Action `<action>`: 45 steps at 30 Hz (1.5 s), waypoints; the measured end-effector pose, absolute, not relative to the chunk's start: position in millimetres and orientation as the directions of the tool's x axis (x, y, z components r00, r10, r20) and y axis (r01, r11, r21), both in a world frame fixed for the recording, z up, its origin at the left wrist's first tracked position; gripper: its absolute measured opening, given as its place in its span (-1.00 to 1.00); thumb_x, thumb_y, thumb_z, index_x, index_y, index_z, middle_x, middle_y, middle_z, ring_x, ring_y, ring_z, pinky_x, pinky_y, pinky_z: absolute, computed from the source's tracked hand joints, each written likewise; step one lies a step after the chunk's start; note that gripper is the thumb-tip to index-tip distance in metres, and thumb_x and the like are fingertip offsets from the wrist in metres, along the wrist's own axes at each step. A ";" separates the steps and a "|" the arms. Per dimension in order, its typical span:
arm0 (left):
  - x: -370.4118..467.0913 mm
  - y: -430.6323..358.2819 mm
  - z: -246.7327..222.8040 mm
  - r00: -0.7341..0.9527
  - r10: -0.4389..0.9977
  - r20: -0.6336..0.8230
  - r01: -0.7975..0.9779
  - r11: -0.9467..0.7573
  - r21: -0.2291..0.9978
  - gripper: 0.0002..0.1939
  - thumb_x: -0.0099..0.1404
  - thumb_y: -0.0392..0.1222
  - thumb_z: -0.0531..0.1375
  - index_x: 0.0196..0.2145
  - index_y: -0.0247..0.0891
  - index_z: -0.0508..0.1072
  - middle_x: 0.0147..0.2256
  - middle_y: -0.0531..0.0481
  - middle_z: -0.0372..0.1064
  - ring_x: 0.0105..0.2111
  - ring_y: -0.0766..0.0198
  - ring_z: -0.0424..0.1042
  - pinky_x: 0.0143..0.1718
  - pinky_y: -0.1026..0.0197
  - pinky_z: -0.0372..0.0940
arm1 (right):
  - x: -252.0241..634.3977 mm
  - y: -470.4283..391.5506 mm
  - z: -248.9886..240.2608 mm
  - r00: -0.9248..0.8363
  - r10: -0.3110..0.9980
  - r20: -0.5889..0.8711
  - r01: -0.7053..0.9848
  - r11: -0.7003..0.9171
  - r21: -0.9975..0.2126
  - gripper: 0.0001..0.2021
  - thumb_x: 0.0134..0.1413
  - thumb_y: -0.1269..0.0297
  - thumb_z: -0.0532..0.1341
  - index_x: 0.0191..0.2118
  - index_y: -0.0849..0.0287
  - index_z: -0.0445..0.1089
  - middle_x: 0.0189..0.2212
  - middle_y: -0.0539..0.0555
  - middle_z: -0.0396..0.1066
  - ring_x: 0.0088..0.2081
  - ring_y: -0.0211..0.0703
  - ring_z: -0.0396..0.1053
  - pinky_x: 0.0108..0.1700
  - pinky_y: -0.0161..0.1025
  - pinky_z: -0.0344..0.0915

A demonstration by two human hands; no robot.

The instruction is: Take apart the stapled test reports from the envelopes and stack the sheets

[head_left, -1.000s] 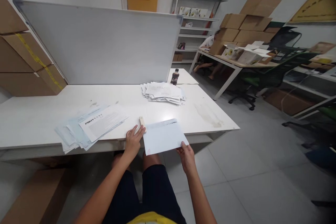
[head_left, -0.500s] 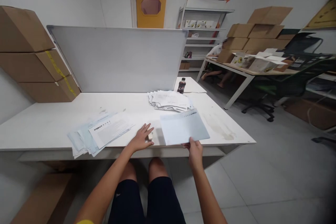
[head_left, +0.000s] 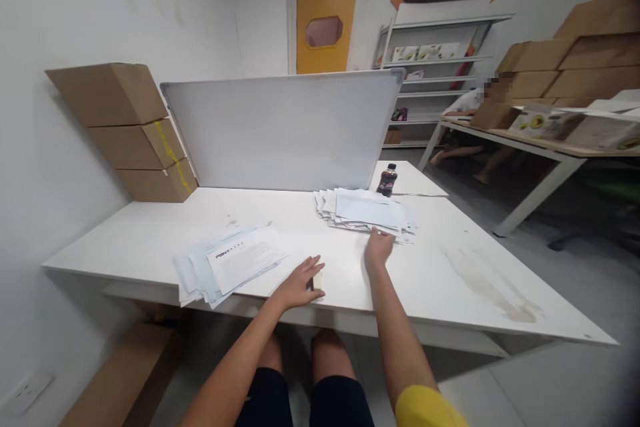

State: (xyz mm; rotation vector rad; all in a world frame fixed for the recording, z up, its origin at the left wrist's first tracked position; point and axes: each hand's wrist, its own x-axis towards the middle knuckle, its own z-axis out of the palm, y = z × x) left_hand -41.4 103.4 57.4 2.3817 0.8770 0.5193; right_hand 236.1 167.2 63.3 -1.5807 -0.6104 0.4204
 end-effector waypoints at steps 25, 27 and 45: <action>-157.7 27.8 37.1 0.226 0.847 0.482 0.926 -0.340 0.164 -0.60 0.35 -0.18 -0.02 0.07 -0.25 0.39 0.12 -0.17 0.30 0.22 -0.06 0.10 0.25 -0.24 -0.23 | 146.5 13.1 14.4 0.232 0.893 0.386 0.961 -0.150 -0.231 -0.46 0.27 0.19 -0.21 0.22 0.36 0.16 0.24 0.28 0.12 0.23 0.05 0.08 0.18 0.02 -0.07; -144.9 16.8 32.1 0.203 0.832 0.517 0.931 -0.327 0.161 -0.61 0.33 -0.25 -0.01 0.06 -0.23 0.40 0.11 -0.15 0.32 0.18 -0.05 0.17 0.23 -0.20 -0.12 | 148.0 11.2 14.7 0.211 0.899 0.383 0.967 -0.135 -0.218 -0.45 0.27 0.18 -0.22 0.22 0.37 0.16 0.24 0.29 0.12 0.23 0.06 0.08 0.17 0.02 -0.06; -189.6 41.8 61.2 0.133 0.884 0.447 0.934 -0.262 0.241 -0.43 0.07 -0.43 -0.01 0.03 -0.19 0.44 0.05 -0.05 0.39 0.19 0.03 0.17 0.19 -0.08 0.07 | 150.6 6.3 9.5 0.154 0.897 0.414 0.962 -0.042 -0.268 -0.42 0.27 0.13 -0.21 0.20 0.41 0.19 0.22 0.34 0.14 0.23 0.15 0.07 0.16 0.10 -0.01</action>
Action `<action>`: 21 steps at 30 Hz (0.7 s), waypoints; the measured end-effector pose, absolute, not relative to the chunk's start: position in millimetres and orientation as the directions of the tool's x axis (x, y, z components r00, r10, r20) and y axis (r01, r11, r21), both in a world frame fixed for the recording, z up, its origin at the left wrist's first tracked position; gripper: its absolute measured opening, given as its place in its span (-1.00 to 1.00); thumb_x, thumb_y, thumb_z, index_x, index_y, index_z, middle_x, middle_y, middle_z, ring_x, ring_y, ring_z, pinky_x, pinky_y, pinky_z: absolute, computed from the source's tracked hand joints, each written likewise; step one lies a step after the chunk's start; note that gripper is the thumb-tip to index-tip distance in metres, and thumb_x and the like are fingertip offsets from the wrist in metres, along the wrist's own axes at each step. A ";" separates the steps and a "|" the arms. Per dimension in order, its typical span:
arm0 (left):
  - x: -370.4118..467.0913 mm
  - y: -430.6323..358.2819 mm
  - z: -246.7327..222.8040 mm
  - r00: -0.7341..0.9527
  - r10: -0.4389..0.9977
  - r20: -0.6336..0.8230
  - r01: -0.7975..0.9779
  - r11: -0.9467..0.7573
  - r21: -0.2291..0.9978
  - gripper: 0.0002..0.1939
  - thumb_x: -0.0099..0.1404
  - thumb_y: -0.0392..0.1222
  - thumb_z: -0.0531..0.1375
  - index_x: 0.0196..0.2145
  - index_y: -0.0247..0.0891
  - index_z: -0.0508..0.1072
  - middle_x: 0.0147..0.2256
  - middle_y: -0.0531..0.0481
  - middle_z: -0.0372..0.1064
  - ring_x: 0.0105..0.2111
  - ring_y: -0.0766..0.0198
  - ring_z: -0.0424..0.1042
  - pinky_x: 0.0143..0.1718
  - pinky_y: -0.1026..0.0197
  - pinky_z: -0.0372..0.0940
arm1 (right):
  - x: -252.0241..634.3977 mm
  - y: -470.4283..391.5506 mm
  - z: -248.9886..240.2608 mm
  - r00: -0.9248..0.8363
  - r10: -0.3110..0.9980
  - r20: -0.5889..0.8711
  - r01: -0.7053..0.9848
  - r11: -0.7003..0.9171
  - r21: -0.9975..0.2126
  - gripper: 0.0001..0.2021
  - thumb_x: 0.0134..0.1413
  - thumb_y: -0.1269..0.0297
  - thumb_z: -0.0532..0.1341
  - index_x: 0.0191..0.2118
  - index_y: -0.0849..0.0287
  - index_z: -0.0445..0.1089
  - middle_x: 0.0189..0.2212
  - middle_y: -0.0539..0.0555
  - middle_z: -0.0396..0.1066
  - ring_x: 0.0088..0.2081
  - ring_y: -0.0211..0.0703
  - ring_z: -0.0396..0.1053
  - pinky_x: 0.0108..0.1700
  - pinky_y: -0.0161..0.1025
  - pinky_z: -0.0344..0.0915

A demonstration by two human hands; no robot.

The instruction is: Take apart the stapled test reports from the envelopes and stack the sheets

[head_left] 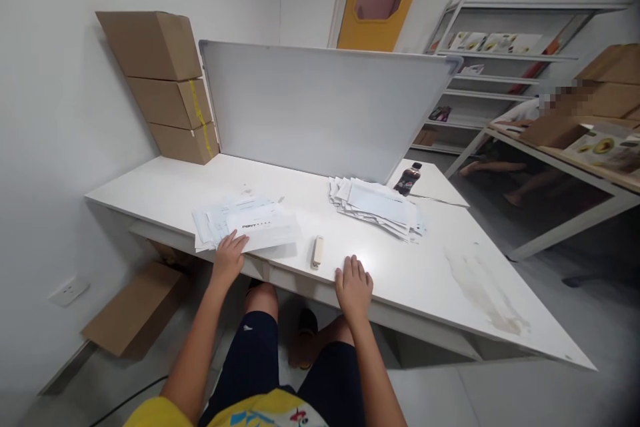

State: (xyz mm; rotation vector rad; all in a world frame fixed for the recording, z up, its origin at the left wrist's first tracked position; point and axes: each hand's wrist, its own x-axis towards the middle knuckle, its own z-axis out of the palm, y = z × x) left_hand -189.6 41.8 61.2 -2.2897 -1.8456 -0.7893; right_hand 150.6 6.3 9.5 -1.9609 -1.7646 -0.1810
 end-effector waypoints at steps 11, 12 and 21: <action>-216.3 46.9 55.7 0.159 0.915 0.371 0.909 -0.282 0.306 -0.53 0.07 -0.27 0.05 -0.04 -0.24 0.45 0.15 -0.10 0.27 0.23 -0.03 0.11 0.20 -0.07 0.06 | 149.4 6.1 9.8 0.171 0.887 0.429 0.956 -0.044 -0.290 -0.44 0.27 0.15 -0.20 0.20 0.40 0.19 0.21 0.34 0.15 0.23 0.14 0.07 0.17 0.08 -0.04; -214.2 47.2 56.4 0.155 0.922 0.354 0.918 -0.266 0.293 -0.50 0.08 -0.25 0.06 0.01 -0.26 0.42 0.19 -0.12 0.21 0.24 -0.05 0.06 0.21 -0.10 0.03 | 149.8 6.1 9.6 0.170 0.887 0.429 0.957 -0.044 -0.288 -0.44 0.27 0.15 -0.20 0.20 0.40 0.19 0.22 0.33 0.15 0.23 0.14 0.07 0.17 0.07 -0.04; -216.6 39.2 66.9 0.214 0.925 0.313 0.860 -0.330 0.389 -0.58 0.11 -0.28 0.01 -0.11 -0.17 0.49 -0.02 -0.06 0.45 0.10 0.09 0.31 0.22 -0.07 0.00 | 151.2 5.8 7.9 0.158 0.884 0.441 0.960 -0.032 -0.278 -0.44 0.27 0.13 -0.21 0.20 0.38 0.19 0.21 0.33 0.16 0.23 0.14 0.07 0.16 0.09 -0.02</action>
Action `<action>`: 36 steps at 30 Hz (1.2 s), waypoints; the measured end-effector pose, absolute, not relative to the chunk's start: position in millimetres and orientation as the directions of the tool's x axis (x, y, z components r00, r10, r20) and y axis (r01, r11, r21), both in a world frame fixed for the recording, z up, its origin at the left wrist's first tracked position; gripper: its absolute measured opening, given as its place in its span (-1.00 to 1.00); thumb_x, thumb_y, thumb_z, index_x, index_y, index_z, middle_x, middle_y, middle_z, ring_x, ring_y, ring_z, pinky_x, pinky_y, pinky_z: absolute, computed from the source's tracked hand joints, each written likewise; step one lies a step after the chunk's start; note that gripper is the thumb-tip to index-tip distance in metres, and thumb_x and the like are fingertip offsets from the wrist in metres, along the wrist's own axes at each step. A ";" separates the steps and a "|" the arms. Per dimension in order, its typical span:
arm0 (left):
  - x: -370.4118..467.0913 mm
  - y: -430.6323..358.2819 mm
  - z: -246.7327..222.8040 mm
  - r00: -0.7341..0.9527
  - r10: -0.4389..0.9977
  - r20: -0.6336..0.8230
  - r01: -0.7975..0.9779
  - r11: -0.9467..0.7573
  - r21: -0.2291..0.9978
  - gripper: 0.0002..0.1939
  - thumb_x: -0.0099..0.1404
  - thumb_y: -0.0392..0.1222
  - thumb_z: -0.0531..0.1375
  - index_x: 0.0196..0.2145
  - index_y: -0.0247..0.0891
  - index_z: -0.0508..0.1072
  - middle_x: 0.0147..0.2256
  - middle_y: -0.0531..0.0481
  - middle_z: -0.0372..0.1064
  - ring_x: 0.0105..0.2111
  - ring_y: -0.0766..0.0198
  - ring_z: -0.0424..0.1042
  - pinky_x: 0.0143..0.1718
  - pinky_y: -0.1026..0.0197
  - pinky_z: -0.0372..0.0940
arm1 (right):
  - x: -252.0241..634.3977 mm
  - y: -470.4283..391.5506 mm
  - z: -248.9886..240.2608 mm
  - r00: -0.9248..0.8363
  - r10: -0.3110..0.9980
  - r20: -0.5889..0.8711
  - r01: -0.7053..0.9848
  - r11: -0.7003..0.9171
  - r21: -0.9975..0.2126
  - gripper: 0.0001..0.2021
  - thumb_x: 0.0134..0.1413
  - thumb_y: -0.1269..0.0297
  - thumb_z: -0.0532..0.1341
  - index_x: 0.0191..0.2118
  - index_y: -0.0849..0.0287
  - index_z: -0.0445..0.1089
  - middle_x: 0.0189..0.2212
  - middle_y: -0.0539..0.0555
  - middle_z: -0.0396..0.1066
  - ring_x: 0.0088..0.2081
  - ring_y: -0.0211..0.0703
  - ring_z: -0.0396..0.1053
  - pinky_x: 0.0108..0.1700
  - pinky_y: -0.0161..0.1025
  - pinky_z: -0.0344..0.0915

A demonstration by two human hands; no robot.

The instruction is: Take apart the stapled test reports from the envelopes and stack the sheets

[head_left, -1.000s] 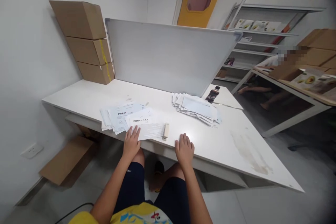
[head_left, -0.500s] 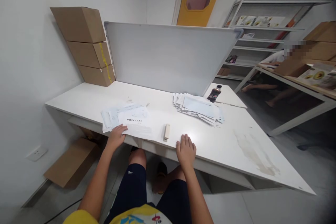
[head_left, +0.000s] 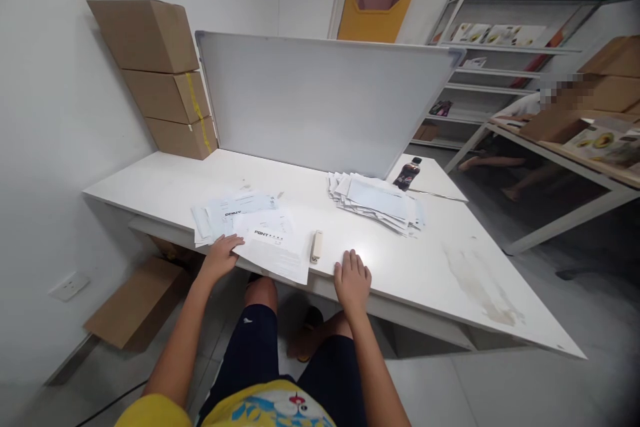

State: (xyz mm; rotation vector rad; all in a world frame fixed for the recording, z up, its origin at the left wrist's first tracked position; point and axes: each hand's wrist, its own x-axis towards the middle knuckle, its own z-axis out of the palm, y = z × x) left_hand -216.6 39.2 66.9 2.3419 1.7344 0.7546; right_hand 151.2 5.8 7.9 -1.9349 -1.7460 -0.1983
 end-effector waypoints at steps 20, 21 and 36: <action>-113.9 -66.7 53.1 -0.708 0.688 -0.159 -0.318 -0.109 0.942 -0.57 0.12 0.14 0.23 -0.28 -0.31 0.51 -0.30 -0.10 0.53 -0.32 0.16 0.50 -0.28 0.16 0.39 | 38.9 -107.0 54.3 -0.265 0.961 -0.082 -0.451 -0.199 -0.870 -0.38 -0.11 -0.19 0.26 0.05 0.06 0.35 -0.04 0.13 0.45 -0.02 0.07 0.38 -0.03 -0.03 0.31; -112.2 -70.1 44.8 -0.679 0.713 -0.174 -0.311 -0.065 0.948 -0.55 0.10 0.16 0.23 -0.31 -0.32 0.52 -0.33 -0.10 0.53 -0.35 0.16 0.50 -0.31 0.17 0.38 | 35.8 -106.7 52.7 -0.218 0.964 -0.151 -0.523 -0.246 -0.816 -0.39 -0.11 -0.19 0.27 0.01 0.09 0.37 -0.04 0.13 0.45 -0.01 0.07 0.38 -0.02 -0.04 0.31; -111.0 -60.7 44.3 -0.006 0.942 -0.336 -0.105 0.334 0.937 -0.50 -0.03 0.18 0.31 -0.31 -0.32 0.52 -0.54 -0.01 0.42 -0.58 0.25 0.34 -0.60 0.30 0.14 | 63.9 -157.4 36.1 0.216 0.880 -0.423 -0.701 -0.162 -0.695 -0.69 -0.16 0.15 0.36 -0.62 0.09 0.22 -0.72 -0.13 0.20 -0.64 -0.29 0.14 -0.55 -0.31 0.13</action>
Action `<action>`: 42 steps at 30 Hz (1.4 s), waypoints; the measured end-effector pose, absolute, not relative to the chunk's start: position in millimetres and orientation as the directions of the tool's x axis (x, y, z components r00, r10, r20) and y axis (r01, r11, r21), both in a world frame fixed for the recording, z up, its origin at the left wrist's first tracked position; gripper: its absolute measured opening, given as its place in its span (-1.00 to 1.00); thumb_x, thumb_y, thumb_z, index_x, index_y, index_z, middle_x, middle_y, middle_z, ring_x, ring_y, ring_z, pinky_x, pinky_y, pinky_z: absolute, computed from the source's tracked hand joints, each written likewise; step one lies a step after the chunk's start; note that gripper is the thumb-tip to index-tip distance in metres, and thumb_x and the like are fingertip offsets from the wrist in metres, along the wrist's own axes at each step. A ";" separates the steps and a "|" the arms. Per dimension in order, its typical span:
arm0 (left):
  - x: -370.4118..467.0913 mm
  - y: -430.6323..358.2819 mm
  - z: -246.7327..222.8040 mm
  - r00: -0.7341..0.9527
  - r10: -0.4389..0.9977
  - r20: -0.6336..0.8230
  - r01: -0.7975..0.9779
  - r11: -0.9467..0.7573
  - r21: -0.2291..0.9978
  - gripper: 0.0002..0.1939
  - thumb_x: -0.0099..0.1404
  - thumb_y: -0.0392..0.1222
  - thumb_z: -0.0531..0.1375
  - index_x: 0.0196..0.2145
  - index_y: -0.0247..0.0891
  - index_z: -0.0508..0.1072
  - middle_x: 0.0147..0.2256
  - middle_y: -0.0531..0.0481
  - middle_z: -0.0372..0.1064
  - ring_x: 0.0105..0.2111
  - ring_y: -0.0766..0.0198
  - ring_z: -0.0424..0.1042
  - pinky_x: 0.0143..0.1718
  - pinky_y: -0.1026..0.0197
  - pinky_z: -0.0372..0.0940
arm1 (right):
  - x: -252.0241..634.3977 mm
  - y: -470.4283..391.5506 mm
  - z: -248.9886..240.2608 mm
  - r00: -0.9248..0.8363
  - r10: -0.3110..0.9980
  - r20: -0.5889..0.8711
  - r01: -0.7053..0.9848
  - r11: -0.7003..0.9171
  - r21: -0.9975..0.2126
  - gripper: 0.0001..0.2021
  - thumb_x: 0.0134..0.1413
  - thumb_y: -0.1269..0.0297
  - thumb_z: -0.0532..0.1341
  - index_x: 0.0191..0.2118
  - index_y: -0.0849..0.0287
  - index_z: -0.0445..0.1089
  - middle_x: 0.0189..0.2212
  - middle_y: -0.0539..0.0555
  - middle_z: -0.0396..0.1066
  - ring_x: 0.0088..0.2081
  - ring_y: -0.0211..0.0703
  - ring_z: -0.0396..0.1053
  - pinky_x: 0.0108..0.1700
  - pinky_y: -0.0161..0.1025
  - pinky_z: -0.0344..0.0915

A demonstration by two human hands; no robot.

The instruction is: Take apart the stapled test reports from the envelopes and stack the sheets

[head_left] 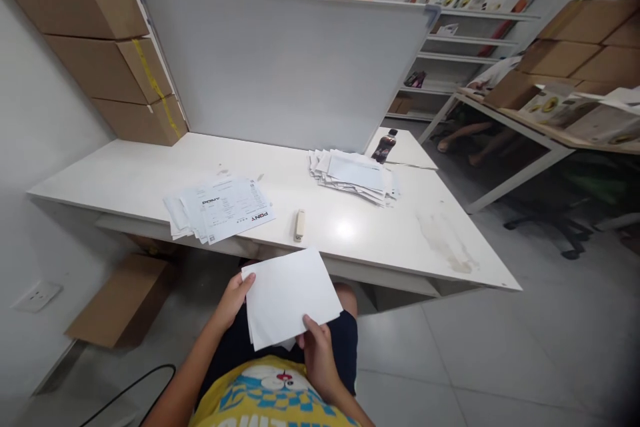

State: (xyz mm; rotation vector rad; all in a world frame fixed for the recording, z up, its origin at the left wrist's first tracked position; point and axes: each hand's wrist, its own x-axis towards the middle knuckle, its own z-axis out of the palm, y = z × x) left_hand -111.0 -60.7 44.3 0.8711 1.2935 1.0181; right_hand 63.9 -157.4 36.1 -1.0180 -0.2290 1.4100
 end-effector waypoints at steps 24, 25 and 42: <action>-21.2 -3.6 71.0 0.520 0.780 0.348 0.775 -0.602 0.191 -0.43 0.25 -0.47 -0.08 0.23 -0.39 0.14 0.26 -0.19 0.06 0.27 0.02 -0.01 0.17 -0.04 0.07 | 113.7 -111.5 7.3 0.506 0.815 -0.284 -0.436 -0.042 -0.899 -0.61 -0.04 0.12 0.22 -0.75 0.14 0.18 -0.81 -0.11 0.07 -0.70 -0.36 0.01 -0.58 -0.33 -0.02; -19.6 -2.3 71.6 0.521 0.781 0.344 0.788 -0.595 0.159 -0.44 0.26 -0.46 -0.08 0.23 -0.38 0.14 0.25 -0.18 0.09 0.28 0.03 -0.02 0.18 -0.04 0.06 | 113.5 -112.6 6.0 0.502 0.815 -0.291 -0.437 -0.051 -0.898 -0.61 -0.05 0.12 0.22 -0.75 0.15 0.18 -0.82 -0.12 0.07 -0.70 -0.36 0.01 -0.58 -0.33 -0.01; -23.9 7.6 84.1 0.528 0.735 0.424 0.756 -0.635 0.159 -0.59 0.29 -0.22 0.06 0.09 -0.28 0.35 0.07 -0.15 0.36 0.11 -0.03 0.24 0.02 -0.06 0.20 | 122.7 -110.7 5.3 0.652 0.700 -0.291 -0.349 -0.063 -0.935 -0.65 -0.13 0.14 0.21 -0.77 0.13 0.16 -0.82 -0.11 0.11 -0.72 -0.35 0.03 -0.61 -0.32 0.01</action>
